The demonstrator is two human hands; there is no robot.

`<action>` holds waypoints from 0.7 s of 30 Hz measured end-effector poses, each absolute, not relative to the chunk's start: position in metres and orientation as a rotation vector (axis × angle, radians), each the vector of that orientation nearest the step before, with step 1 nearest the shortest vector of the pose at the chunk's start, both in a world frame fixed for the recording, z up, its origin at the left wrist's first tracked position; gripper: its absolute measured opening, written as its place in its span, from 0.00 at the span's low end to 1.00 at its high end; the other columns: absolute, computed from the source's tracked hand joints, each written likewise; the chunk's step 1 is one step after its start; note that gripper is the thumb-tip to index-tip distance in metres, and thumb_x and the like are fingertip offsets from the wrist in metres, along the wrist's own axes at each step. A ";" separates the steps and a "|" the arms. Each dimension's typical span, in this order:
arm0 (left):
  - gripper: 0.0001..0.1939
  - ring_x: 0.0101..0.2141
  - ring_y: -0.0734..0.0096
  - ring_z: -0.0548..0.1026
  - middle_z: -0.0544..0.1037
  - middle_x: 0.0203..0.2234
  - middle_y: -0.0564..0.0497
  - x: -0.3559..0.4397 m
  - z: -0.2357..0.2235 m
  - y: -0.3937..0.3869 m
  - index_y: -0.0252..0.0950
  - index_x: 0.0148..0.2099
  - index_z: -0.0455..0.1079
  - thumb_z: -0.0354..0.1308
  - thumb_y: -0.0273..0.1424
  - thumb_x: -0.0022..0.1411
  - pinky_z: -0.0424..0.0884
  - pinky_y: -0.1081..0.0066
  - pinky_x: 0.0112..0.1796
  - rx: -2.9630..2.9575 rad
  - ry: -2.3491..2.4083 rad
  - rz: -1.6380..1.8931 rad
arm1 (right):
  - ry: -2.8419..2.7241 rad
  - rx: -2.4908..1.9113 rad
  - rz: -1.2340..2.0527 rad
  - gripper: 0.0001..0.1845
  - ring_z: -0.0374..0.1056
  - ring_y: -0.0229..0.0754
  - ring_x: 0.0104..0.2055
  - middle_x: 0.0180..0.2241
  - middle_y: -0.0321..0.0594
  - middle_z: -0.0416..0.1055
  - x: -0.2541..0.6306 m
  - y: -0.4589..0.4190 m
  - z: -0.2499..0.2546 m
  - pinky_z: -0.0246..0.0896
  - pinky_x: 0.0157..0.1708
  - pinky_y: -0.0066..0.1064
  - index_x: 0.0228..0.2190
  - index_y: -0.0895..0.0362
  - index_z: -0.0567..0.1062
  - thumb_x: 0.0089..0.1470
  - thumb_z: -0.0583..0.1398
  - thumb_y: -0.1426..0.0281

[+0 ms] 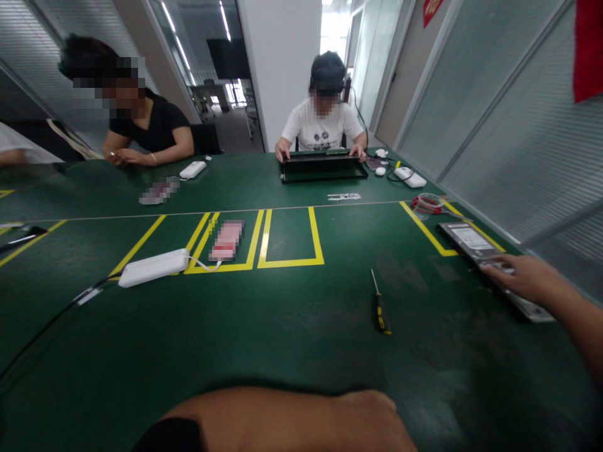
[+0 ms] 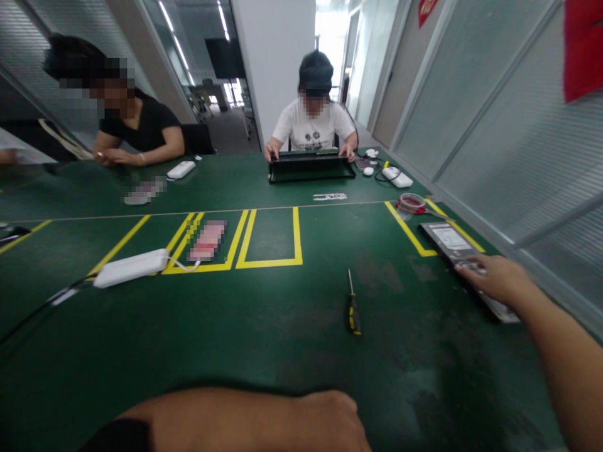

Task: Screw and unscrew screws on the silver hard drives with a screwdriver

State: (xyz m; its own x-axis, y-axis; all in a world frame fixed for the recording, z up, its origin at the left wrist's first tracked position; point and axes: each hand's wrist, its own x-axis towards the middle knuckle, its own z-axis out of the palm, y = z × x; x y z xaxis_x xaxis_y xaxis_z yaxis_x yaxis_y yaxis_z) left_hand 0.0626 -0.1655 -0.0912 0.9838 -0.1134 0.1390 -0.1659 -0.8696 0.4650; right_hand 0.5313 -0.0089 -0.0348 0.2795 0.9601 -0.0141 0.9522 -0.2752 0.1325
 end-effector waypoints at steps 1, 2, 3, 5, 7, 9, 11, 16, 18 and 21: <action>0.04 0.35 0.73 0.79 0.81 0.37 0.59 0.063 -0.090 -0.165 0.48 0.38 0.70 0.55 0.34 0.61 0.63 0.72 0.23 2.645 -0.188 0.145 | 1.778 2.401 0.073 0.28 0.73 0.55 0.43 0.42 0.53 0.77 0.522 -0.006 -0.032 0.66 0.39 0.40 0.44 0.58 0.77 0.55 0.51 0.51; 0.04 0.34 0.74 0.79 0.82 0.37 0.59 0.064 -0.089 -0.165 0.48 0.38 0.70 0.55 0.35 0.61 0.62 0.72 0.23 2.651 -0.176 0.142 | 1.761 2.387 0.066 0.27 0.72 0.54 0.44 0.43 0.54 0.76 0.513 -0.004 -0.029 0.66 0.40 0.39 0.43 0.58 0.77 0.56 0.50 0.53; 0.04 0.34 0.74 0.79 0.82 0.37 0.59 0.065 -0.088 -0.164 0.48 0.38 0.71 0.55 0.37 0.62 0.62 0.72 0.23 2.650 -0.167 0.133 | 1.746 2.384 0.056 0.26 0.72 0.54 0.44 0.44 0.54 0.76 0.506 -0.003 -0.027 0.66 0.40 0.39 0.43 0.59 0.77 0.57 0.49 0.55; 0.06 0.33 0.73 0.79 0.82 0.36 0.59 0.068 -0.083 -0.162 0.48 0.41 0.71 0.55 0.39 0.62 0.61 0.72 0.22 2.633 -0.146 0.081 | 1.730 2.391 0.067 0.24 0.72 0.55 0.45 0.46 0.54 0.75 0.495 -0.002 -0.026 0.66 0.39 0.39 0.42 0.58 0.77 0.58 0.49 0.57; 0.10 0.31 0.72 0.79 0.82 0.35 0.58 0.071 -0.077 -0.159 0.47 0.43 0.70 0.55 0.41 0.62 0.59 0.71 0.20 2.593 -0.164 -0.043 | 1.715 2.400 0.071 0.23 0.72 0.55 0.45 0.46 0.54 0.75 0.489 -0.002 -0.025 0.66 0.40 0.39 0.42 0.59 0.76 0.59 0.49 0.58; 0.10 0.33 0.72 0.80 0.82 0.37 0.58 0.073 -0.070 -0.156 0.46 0.45 0.70 0.53 0.40 0.63 0.59 0.71 0.20 2.562 -0.168 -0.118 | 1.703 2.406 0.069 0.23 0.71 0.55 0.46 0.46 0.54 0.75 0.486 -0.003 -0.024 0.65 0.41 0.39 0.42 0.59 0.76 0.59 0.48 0.59; 0.10 0.33 0.72 0.80 0.82 0.36 0.58 0.072 -0.064 -0.155 0.46 0.45 0.69 0.52 0.41 0.65 0.60 0.70 0.21 2.556 -0.153 -0.143 | 1.695 2.412 0.061 0.23 0.71 0.54 0.45 0.46 0.54 0.75 0.484 -0.002 -0.023 0.65 0.41 0.39 0.42 0.58 0.76 0.59 0.48 0.59; 0.10 0.33 0.72 0.80 0.82 0.36 0.58 0.069 -0.064 -0.158 0.46 0.43 0.70 0.52 0.42 0.65 0.60 0.70 0.21 2.566 -0.124 -0.120 | 1.662 2.449 0.047 0.25 0.72 0.53 0.41 0.44 0.52 0.75 0.479 -0.001 -0.020 0.65 0.35 0.38 0.40 0.56 0.77 0.59 0.47 0.54; 0.10 0.31 0.71 0.79 0.82 0.35 0.59 0.070 -0.068 -0.160 0.46 0.43 0.70 0.52 0.42 0.65 0.59 0.70 0.19 2.569 -0.124 -0.123 | 1.643 2.466 0.045 0.26 0.72 0.53 0.41 0.43 0.52 0.75 0.479 0.000 -0.020 0.65 0.34 0.38 0.40 0.56 0.77 0.59 0.47 0.53; 0.09 0.28 0.71 0.78 0.82 0.32 0.59 0.071 -0.072 -0.161 0.46 0.42 0.71 0.53 0.42 0.64 0.58 0.69 0.18 2.578 -0.134 -0.103 | 1.622 2.474 0.044 0.25 0.72 0.54 0.42 0.43 0.54 0.75 0.479 0.004 -0.024 0.65 0.34 0.38 0.41 0.57 0.76 0.59 0.47 0.55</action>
State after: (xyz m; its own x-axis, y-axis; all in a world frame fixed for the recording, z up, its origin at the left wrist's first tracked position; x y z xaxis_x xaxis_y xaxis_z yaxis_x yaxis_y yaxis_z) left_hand 0.0709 -0.1608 -0.0723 0.9921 -0.1167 -0.0460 -0.0745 -0.8436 0.5319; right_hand 0.4795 0.0036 -0.0241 0.4038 0.9118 -0.0749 0.9064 -0.3876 0.1681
